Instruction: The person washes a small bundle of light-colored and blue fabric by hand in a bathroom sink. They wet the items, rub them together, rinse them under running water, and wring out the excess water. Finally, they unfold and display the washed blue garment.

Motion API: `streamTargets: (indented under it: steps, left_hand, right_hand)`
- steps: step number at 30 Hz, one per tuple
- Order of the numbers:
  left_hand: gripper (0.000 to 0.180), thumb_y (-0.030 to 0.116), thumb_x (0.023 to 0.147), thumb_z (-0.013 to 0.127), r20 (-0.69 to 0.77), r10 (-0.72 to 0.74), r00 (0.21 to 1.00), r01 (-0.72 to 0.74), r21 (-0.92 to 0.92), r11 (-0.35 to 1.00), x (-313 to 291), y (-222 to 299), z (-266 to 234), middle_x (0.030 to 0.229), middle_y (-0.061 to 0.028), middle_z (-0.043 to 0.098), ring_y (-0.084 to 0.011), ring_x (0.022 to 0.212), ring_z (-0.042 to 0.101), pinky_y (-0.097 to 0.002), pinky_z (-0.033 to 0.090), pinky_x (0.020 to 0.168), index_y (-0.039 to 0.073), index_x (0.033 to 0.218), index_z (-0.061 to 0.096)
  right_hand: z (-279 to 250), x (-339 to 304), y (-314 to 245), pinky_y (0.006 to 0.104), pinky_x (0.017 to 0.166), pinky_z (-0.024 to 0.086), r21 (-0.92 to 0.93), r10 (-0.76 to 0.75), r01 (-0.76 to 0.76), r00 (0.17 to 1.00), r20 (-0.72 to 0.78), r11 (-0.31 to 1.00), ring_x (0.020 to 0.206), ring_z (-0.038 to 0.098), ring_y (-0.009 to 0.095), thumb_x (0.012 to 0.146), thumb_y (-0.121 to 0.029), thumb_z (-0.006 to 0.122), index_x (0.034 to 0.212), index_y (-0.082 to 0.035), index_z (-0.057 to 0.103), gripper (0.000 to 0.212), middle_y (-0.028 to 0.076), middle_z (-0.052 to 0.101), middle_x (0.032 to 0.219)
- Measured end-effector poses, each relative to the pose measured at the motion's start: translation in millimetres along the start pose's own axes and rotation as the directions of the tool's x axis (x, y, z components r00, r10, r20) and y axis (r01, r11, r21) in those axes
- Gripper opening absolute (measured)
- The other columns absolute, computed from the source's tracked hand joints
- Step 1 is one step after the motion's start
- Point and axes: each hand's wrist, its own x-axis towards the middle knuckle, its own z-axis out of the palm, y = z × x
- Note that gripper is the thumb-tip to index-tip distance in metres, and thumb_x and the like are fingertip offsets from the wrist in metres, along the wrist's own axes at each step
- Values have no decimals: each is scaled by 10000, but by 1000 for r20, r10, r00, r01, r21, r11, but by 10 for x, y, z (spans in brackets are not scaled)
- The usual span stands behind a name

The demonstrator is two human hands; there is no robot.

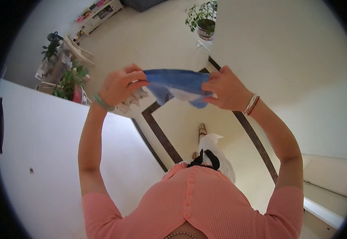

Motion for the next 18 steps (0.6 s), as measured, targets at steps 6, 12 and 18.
streamTargets:
  steps: [6, 12, 18]
  left_hand:
    - [121, 221, 798, 673, -20, 51, 999, -48, 126, 991, 825, -1273, -179, 855, -26, 624, -251, 673, 609, -328, 488, 590, 106, 794, 637]
    - [95, 199, 801, 668, 9, -112, 994, 105, 273, 956, 1335, -2550, -618, 868, -29, 647, -244, 685, 623, -323, 503, 595, 121, 853, 649]
    - [113, 181, 820, 640, -10, -162, 987, 151, 413, 898, 1889, -3824, -464, 933, -33, 662, -239, 725, 644, -329, 516, 606, 132, 921, 650]
  right_hand:
    - [246, 1304, 1185, 331, 747, 386, 23, -174, 173, 966, 193, 985, 803, 524, 177, 704, -300, 744, 762, -136, 603, 224, -21, 615, 723]
    - [91, 2807, 2368, 331, 752, 409, 282, -112, 93, 992, 54, 955, 790, 526, 169, 770, -332, 704, 801, -131, 642, 213, -31, 598, 728]
    - [262, 4194, 3563, 320, 750, 409, -164, -257, 232, 954, -154, 959, 763, 510, 158, 826, -258, 653, 795, -116, 654, 145, -38, 593, 749]
